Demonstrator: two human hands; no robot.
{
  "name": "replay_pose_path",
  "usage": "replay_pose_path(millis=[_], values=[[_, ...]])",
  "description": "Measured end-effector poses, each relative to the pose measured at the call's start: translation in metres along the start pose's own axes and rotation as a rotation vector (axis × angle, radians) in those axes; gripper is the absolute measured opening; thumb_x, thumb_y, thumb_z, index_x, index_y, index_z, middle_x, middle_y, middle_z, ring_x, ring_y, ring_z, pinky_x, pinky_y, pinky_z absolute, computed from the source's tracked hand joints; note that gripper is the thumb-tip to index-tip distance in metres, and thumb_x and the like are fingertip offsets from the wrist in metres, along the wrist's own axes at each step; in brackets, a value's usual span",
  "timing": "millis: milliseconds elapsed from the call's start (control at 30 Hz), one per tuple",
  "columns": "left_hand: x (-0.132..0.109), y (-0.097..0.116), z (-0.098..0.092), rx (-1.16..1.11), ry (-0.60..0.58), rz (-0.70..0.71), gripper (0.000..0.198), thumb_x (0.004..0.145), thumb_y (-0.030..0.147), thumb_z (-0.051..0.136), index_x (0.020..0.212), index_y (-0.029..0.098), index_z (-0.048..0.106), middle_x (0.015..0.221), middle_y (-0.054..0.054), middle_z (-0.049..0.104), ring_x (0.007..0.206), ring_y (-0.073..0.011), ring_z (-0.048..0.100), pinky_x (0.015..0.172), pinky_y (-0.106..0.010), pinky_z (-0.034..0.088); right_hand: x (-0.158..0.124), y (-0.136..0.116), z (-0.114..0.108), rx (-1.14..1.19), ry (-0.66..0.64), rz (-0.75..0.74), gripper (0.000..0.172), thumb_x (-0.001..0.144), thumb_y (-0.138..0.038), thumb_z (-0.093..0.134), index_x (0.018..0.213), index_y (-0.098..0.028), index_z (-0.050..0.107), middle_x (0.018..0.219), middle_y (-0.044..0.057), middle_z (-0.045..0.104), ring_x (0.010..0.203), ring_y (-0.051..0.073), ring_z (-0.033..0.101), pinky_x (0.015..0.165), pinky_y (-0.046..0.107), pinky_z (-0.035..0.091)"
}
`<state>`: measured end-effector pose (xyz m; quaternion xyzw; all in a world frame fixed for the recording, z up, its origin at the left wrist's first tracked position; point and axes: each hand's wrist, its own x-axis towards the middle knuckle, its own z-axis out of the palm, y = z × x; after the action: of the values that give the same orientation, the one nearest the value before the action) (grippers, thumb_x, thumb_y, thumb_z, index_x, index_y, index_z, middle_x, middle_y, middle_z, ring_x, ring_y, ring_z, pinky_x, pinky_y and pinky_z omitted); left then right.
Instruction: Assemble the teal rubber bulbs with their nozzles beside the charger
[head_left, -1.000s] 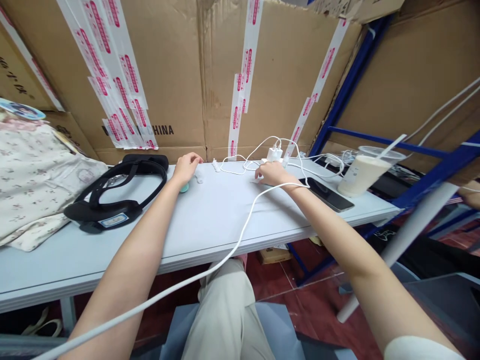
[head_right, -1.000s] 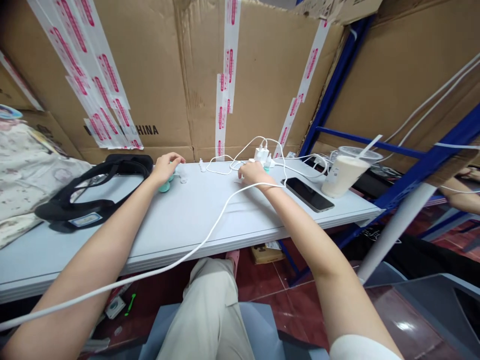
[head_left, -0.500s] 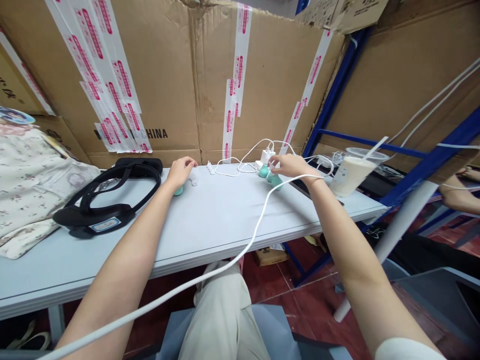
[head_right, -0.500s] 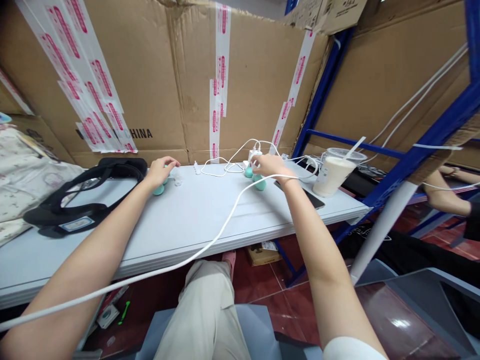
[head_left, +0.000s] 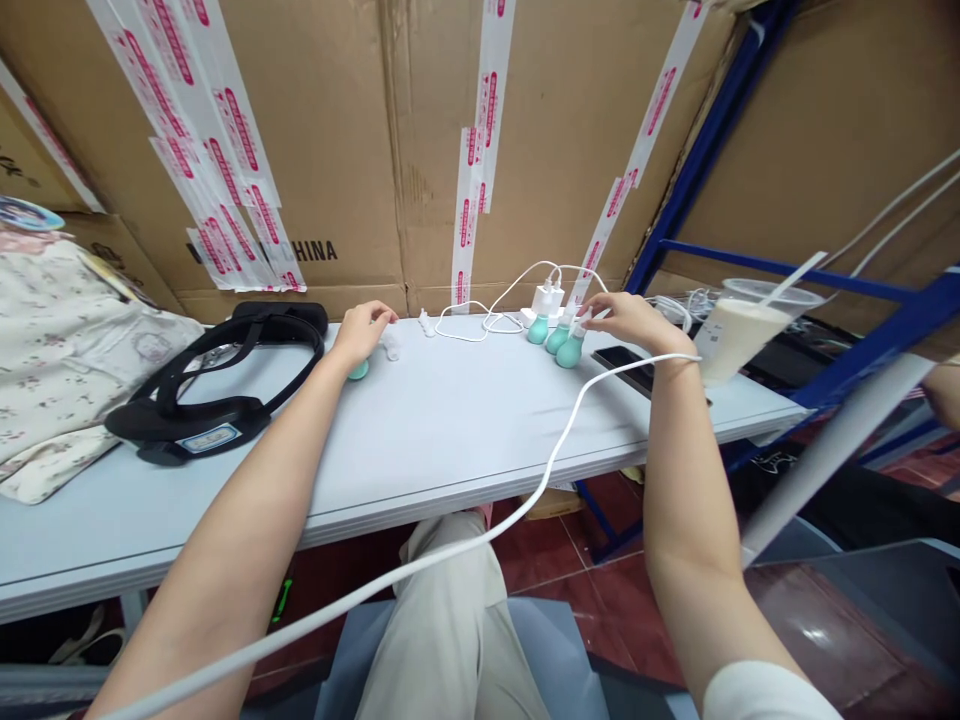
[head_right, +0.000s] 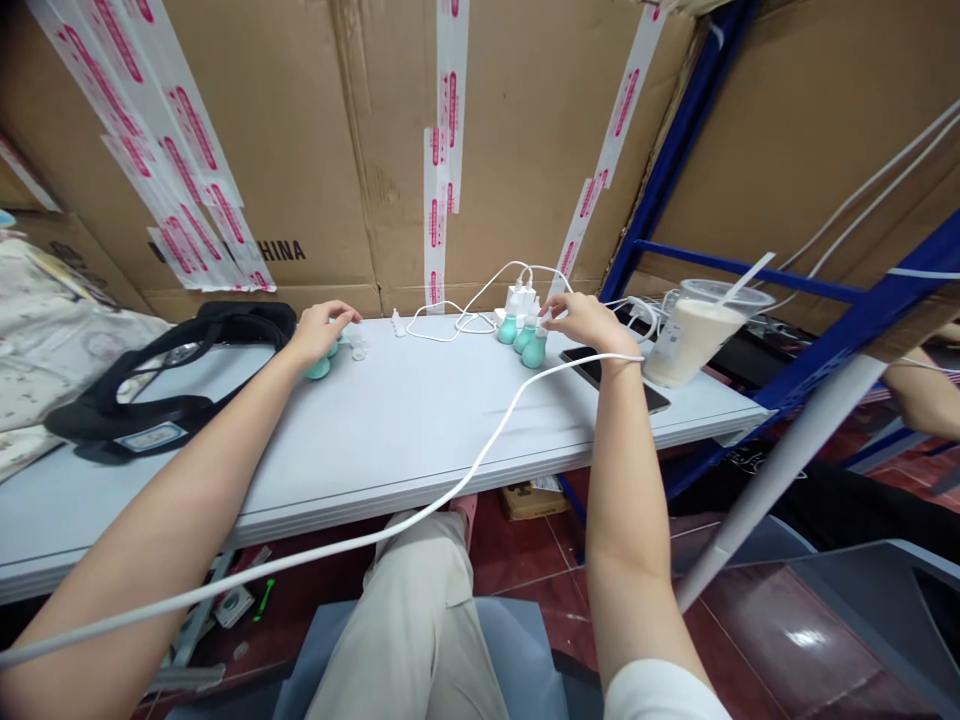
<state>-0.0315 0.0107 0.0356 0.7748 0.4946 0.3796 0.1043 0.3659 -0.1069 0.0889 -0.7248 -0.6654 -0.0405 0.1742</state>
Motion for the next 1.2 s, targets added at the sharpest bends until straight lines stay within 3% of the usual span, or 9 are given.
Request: replay_pose_path(millis=[233, 533, 833, 1033, 1200], values=[[0.0, 0.001, -0.002, 0.009, -0.005, -0.003, 0.028, 0.082, 0.027, 0.042, 0.081, 0.017, 0.068, 0.096, -0.006, 0.071, 0.093, -0.0205, 0.061, 0.091, -0.031, 0.043, 0.002, -0.001, 0.001, -0.048, -0.016, 0.015, 0.026, 0.079, -0.025, 0.056, 0.102, -0.022, 0.068, 0.099, 0.004, 0.069, 0.088, 0.02, 0.064, 0.08, 0.03, 0.046], [0.0, 0.001, -0.001, 0.008, -0.022, 0.011, 0.027, 0.081, 0.026, 0.042, 0.08, 0.017, 0.067, 0.094, -0.008, 0.071, 0.093, -0.0216, 0.062, 0.09, -0.033, 0.043, 0.001, 0.005, 0.008, -0.025, -0.005, -0.006, 0.05, 0.071, -0.032, 0.066, 0.119, -0.022, 0.059, 0.101, 0.007, 0.066, 0.09, 0.024, 0.061, 0.078, 0.035, 0.047], [-0.001, 0.002, -0.001, 0.019, -0.033, 0.015, 0.026, 0.081, 0.027, 0.042, 0.079, 0.018, 0.067, 0.094, -0.007, 0.072, 0.094, -0.0207, 0.062, 0.09, -0.031, 0.043, 0.005, 0.009, 0.012, 0.06, 0.018, -0.029, 0.044, 0.07, -0.031, 0.067, 0.113, -0.021, 0.062, 0.099, 0.007, 0.066, 0.089, 0.024, 0.062, 0.082, 0.038, 0.047], [-0.002, 0.004, -0.002, 0.046, -0.065, 0.007, 0.025, 0.081, 0.026, 0.041, 0.079, 0.019, 0.066, 0.095, -0.006, 0.071, 0.095, -0.0204, 0.062, 0.09, -0.031, 0.043, -0.005, 0.002, 0.008, 0.032, -0.013, 0.03, 0.048, 0.074, -0.044, 0.065, 0.117, -0.025, 0.059, 0.107, 0.006, 0.066, 0.088, 0.024, 0.062, 0.076, 0.036, 0.047], [-0.002, 0.003, -0.001, 0.042, -0.072, 0.005, 0.025, 0.081, 0.026, 0.042, 0.08, 0.02, 0.066, 0.095, -0.006, 0.072, 0.095, -0.0206, 0.062, 0.089, -0.031, 0.044, -0.008, -0.02, 0.005, -0.114, 0.209, 0.131, 0.049, 0.081, -0.058, 0.051, 0.116, -0.025, 0.06, 0.11, 0.008, 0.066, 0.1, 0.028, 0.06, 0.079, 0.038, 0.045]])
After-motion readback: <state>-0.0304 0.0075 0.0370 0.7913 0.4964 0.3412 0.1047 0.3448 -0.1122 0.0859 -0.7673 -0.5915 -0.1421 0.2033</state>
